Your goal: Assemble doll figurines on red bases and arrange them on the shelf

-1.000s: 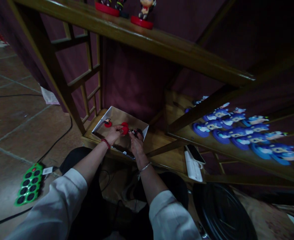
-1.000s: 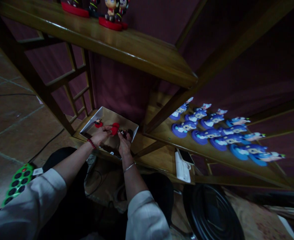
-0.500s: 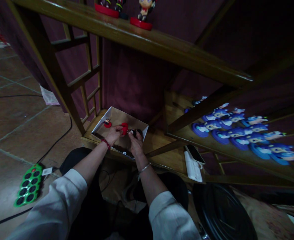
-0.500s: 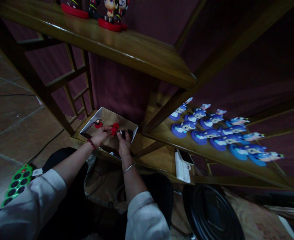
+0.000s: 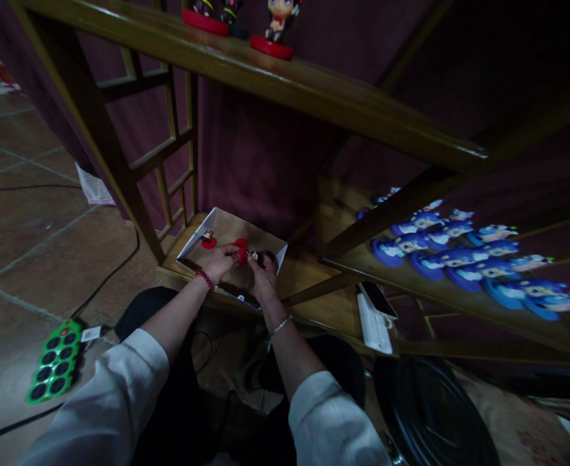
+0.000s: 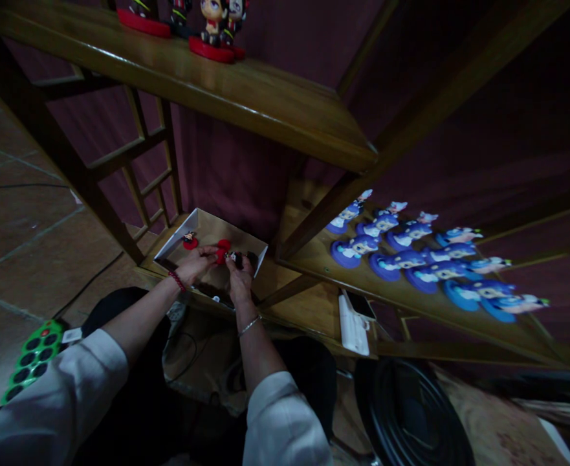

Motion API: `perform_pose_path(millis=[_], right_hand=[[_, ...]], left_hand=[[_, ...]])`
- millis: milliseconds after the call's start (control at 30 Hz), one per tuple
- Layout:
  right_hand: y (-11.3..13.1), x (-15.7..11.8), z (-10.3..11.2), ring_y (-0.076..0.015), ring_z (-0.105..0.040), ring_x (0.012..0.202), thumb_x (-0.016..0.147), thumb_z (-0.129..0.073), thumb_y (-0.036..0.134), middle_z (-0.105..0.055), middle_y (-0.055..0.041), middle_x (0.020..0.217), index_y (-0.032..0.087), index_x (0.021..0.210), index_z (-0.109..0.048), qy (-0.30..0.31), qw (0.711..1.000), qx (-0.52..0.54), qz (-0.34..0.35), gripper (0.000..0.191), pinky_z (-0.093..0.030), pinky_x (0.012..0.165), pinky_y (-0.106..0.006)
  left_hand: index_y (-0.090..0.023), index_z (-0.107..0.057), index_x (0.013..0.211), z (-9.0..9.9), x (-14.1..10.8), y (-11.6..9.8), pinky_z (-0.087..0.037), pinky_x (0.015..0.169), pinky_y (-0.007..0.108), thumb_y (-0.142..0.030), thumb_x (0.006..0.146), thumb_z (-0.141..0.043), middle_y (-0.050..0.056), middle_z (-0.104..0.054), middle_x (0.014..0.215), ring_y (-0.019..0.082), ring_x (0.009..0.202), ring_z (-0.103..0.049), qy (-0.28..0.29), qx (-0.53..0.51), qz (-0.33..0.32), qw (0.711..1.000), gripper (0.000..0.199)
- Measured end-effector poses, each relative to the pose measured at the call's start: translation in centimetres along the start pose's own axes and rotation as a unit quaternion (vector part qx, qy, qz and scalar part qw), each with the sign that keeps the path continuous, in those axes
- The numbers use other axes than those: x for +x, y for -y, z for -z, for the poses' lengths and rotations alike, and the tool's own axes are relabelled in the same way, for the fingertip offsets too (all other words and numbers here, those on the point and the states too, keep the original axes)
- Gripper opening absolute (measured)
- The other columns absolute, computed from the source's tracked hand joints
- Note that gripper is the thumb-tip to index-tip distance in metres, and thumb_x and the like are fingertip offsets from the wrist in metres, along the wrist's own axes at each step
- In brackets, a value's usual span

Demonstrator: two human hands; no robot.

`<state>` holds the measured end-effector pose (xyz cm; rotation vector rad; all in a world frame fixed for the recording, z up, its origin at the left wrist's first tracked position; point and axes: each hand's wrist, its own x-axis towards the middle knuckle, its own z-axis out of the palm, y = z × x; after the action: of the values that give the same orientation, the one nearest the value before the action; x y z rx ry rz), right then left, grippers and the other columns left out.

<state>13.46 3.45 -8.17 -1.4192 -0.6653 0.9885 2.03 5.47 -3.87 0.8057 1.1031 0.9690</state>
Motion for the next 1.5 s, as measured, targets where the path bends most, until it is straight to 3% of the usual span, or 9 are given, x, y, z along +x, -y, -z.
perform_pose_path(millis=[400,733,933,1500], right_hand=[[0.5,-0.1,0.1,-0.0128,-0.053,0.073,0.056,-0.065,0.038,-0.063,0.0012,0.078,0.019,0.093,-0.058,-0.002,0.999,-0.051,0.014,0.042,-0.04,0.067,-0.023],[2.7,-0.4,0.2,-0.0145,-0.056,0.076,0.063,-0.055,0.045,-0.063,0.0006,0.084,0.02,0.094,-0.056,0.042,0.975,-0.211,0.055,0.04,-0.042,0.07,-0.025],[3.3,-0.2,0.2,-0.0167,-0.056,0.084,0.064,-0.054,0.042,-0.062,-0.0033,0.09,0.018,0.094,-0.054,0.023,0.955,-0.29,0.053,0.038,-0.041,0.077,-0.027],[2.9,0.1,0.1,-0.0145,-0.055,0.077,0.066,-0.052,0.035,-0.062,0.0014,0.08,0.022,0.087,-0.055,0.041,0.949,-0.289,0.116,0.026,-0.043,0.073,-0.027]], left_hand=[[-0.011,-0.063,0.079,0.1,0.3,0.4,-0.043,0.061,0.022,-0.021,0.06,-0.069,0.003,-0.064,0.071,0.01,0.063,-0.055,-0.012,-0.003,-0.013,1.0,0.021],[-0.01,-0.065,0.082,0.3,1.1,1.3,-0.042,0.065,0.024,-0.02,0.063,-0.066,0.004,-0.065,0.073,0.01,0.062,-0.054,-0.004,0.023,-0.05,0.998,0.021],[-0.011,-0.066,0.084,0.3,1.4,1.7,-0.042,0.067,0.023,-0.018,0.065,-0.063,0.005,-0.066,0.079,0.011,0.068,-0.056,-0.002,0.026,-0.059,0.998,0.02],[-0.011,-0.063,0.075,0.2,0.9,1.5,-0.047,0.063,0.026,-0.014,0.065,-0.065,0.003,-0.064,0.068,0.011,0.059,-0.056,0.008,-0.085,-0.006,0.996,0.011]])
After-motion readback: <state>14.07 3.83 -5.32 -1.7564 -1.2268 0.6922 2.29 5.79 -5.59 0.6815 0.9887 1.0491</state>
